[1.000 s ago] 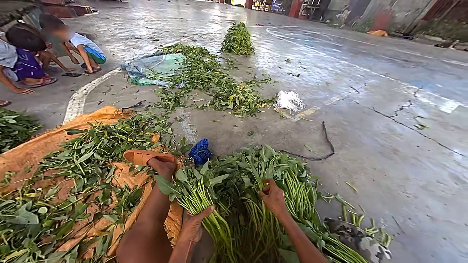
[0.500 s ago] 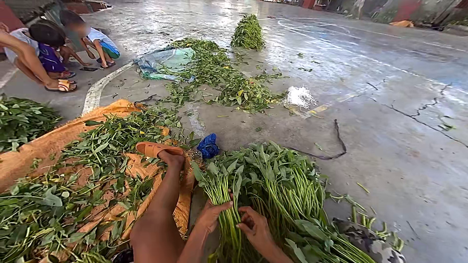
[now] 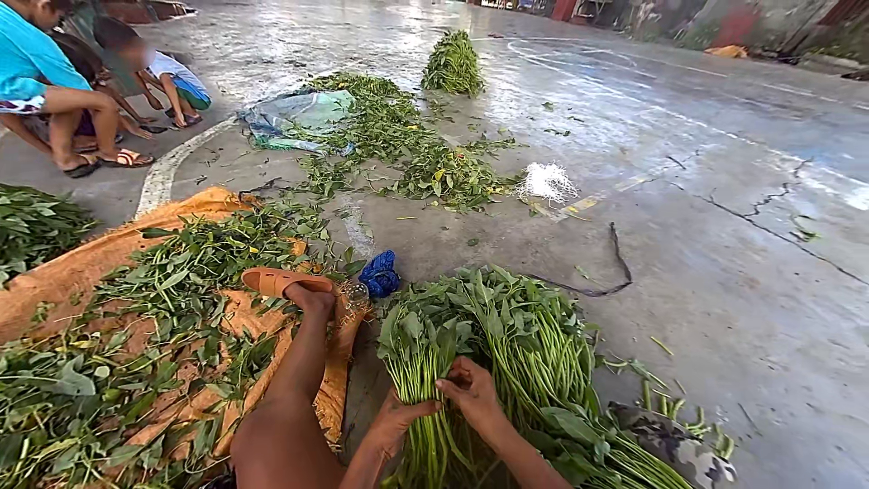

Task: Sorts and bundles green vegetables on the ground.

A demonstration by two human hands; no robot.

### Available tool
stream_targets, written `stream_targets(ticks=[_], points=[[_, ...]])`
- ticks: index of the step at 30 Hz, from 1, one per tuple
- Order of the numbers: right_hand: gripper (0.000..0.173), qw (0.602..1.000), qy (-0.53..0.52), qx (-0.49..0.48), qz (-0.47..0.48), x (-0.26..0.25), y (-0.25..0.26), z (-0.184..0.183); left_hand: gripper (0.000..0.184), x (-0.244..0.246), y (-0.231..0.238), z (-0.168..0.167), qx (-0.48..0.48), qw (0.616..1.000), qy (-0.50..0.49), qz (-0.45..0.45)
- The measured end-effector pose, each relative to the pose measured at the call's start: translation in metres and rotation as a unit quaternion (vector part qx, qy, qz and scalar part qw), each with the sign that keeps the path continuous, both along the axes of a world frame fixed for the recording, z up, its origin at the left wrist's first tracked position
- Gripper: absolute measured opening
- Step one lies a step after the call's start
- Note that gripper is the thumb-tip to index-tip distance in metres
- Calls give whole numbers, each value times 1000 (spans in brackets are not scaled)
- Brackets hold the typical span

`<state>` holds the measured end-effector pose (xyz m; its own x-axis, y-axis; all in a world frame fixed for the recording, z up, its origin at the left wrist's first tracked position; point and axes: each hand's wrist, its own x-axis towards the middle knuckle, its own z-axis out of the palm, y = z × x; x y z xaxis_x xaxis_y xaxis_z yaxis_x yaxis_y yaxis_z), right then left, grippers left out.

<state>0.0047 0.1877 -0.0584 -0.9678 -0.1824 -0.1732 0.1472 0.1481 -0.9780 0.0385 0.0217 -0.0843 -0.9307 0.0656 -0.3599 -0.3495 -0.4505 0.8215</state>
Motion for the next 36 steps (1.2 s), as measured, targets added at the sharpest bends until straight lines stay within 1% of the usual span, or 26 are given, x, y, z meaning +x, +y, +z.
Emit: stream_targets(ticks=[1,2,3,4,5,6,7,8,9,10,11,12,13,14,15,18,20,22,24,27,29,31,33,35,36], points=[[17,999,-16,-41,-6,0,0,2,54,2,-1,0,16,1000,-4,13],[14,996,-37,-84,-19,1,1,2,52,5,-4,-1,35,999,-8,28],[18,991,-57,-113,-37,3,2,2,51,7,-7,-1,56,998,-13,39],[24,990,-74,-111,-46,4,4,0,53,8,-10,-2,79,996,-15,49],[33,994,-80,-68,-38,3,8,-3,56,9,-13,-4,105,993,-10,54],[45,997,-76,19,-3,-1,15,-7,60,9,-17,-6,129,990,-1,54],[53,988,-56,138,38,-7,23,-9,65,9,-21,-8,150,987,14,51],[53,963,-26,263,58,-15,30,-8,66,9,-25,-9,166,984,24,53],[51,924,-6,377,60,-24,36,-6,61,8,-28,-9,172,983,27,60],[51,883,-6,466,54,-36,42,-4,57,7,-30,-7,168,983,24,71],[53,849,-27,526,50,-47,48,-3,53,5,-32,-4,159,983,21,84],[54,824,-57,561,53,-55,54,-3,49,4,-32,-1,145,984,16,100],[53,812,-76,575,62,-58,59,-3,45,2,-31,3,121,986,9,118],[51,817,-77,567,67,-59,62,-1,45,-1,-29,6,87,988,2,130],[48,832,-60,547,65,-57,63,3,49,-5,-27,8,50,990,1,134],[39,878,27,476,39,-39,56,15,58,-18,-7,8,-89,987,-34,128],[36,905,91,416,24,-25,47,16,61,-22,11,8,-140,983,-54,105],[34,919,148,364,26,-11,36,11,57,-29,23,7,-131,986,-61,82],[32,925,184,332,35,5,27,3,54,-37,26,5,-80,991,-83,66],[31,933,201,295,42,18,24,-10,46,-41,18,4,7,994,-106,32],[30,945,191,263,39,22,24,-16,44,-37,12,2,42,995,-93,8],[30,958,177,222,33,24,23,-21,45,-34,7,-3,56,996,-72,-2],[30,971,141,186,42,25,21,-24,47,-30,4,-6,46,997,-64,-8],[28,983,91,150,58,23,22,-26,53,-26,3,-6,20,998,-62,-1],[25,988,73,130,47,21,22,-28,56,-24,2,-5,7,998,-61,0]])
